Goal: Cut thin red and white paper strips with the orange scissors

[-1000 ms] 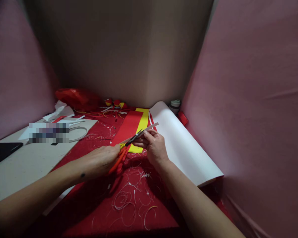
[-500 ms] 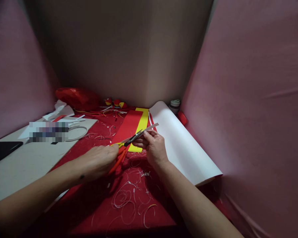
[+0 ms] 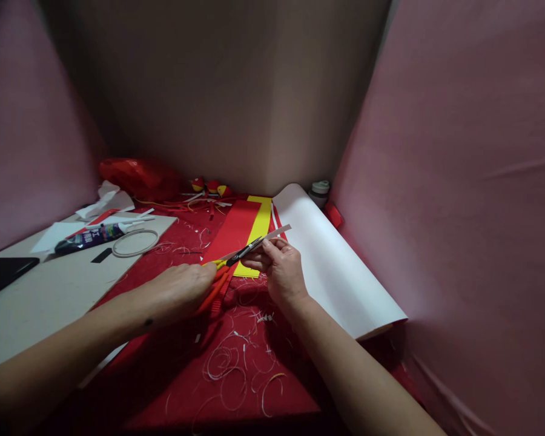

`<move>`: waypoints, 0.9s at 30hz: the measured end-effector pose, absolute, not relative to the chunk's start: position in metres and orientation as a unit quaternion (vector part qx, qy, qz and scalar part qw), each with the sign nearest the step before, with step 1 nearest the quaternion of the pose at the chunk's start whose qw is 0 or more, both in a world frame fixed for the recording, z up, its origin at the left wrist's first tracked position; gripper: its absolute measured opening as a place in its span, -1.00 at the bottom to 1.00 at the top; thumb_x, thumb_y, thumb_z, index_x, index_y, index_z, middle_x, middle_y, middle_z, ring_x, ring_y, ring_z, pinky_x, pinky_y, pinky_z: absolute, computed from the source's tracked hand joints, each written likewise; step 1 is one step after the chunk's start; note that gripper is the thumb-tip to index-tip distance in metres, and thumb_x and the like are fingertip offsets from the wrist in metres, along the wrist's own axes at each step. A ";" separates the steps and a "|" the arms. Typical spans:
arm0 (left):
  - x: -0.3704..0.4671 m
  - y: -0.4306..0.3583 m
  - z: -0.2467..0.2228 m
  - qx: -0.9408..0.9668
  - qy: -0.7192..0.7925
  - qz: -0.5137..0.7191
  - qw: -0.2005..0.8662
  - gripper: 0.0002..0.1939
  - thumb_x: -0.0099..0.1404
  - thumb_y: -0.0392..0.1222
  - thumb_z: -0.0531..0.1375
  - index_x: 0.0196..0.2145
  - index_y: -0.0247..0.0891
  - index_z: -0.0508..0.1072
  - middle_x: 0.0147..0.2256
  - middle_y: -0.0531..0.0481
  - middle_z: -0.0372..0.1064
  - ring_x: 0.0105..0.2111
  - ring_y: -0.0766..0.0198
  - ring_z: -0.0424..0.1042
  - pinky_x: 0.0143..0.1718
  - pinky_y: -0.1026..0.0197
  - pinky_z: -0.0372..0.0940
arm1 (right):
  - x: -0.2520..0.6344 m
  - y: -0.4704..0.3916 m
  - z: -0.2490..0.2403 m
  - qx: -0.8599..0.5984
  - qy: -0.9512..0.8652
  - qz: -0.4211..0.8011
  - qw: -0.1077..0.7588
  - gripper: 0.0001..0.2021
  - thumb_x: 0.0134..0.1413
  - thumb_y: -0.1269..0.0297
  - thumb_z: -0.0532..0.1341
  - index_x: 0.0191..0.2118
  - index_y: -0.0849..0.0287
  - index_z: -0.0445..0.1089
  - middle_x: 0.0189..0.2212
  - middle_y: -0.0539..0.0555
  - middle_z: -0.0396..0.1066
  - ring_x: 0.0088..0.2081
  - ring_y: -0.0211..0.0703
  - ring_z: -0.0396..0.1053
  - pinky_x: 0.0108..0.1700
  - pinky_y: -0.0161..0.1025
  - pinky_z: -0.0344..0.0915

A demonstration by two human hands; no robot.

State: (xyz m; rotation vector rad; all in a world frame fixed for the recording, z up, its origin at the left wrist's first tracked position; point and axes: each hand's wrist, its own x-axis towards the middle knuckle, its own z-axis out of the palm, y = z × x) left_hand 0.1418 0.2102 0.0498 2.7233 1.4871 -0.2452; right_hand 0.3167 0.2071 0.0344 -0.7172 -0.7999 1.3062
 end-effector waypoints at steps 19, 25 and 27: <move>0.147 0.203 0.062 0.899 0.427 -0.089 0.026 -0.73 0.20 -0.14 -0.01 -0.21 -0.34 0.31 -0.36 -0.22 0.42 -0.43 0.06 0.42 -0.52 0.14 0.21 | 0.316 0.204 0.031 -0.296 -0.358 0.587 0.664 -0.95 -0.04 0.43 0.19 -0.46 0.25 0.30 -0.55 0.09 0.48 -0.45 -0.12 0.50 -0.31 -0.15 0.46; 0.149 0.208 0.057 0.887 0.454 -0.077 0.033 -0.70 0.19 -0.05 0.02 -0.23 -0.31 0.34 -0.38 -0.22 0.43 -0.42 0.01 0.43 -0.48 0.09 0.25 | 0.316 0.203 0.032 -0.299 -0.353 0.582 0.669 -0.95 -0.05 0.43 0.19 -0.47 0.26 0.31 -0.55 0.09 0.49 -0.47 -0.12 0.49 -0.35 -0.17 0.46; 0.148 0.209 0.056 0.886 0.456 -0.070 0.040 -0.68 0.19 -0.04 0.01 -0.21 -0.32 0.33 -0.37 -0.22 0.43 -0.41 0.01 0.44 -0.48 0.09 0.25 | 0.316 0.204 0.031 -0.299 -0.352 0.583 0.668 -0.95 -0.04 0.42 0.19 -0.46 0.25 0.30 -0.55 0.10 0.49 -0.45 -0.12 0.49 -0.36 -0.18 0.46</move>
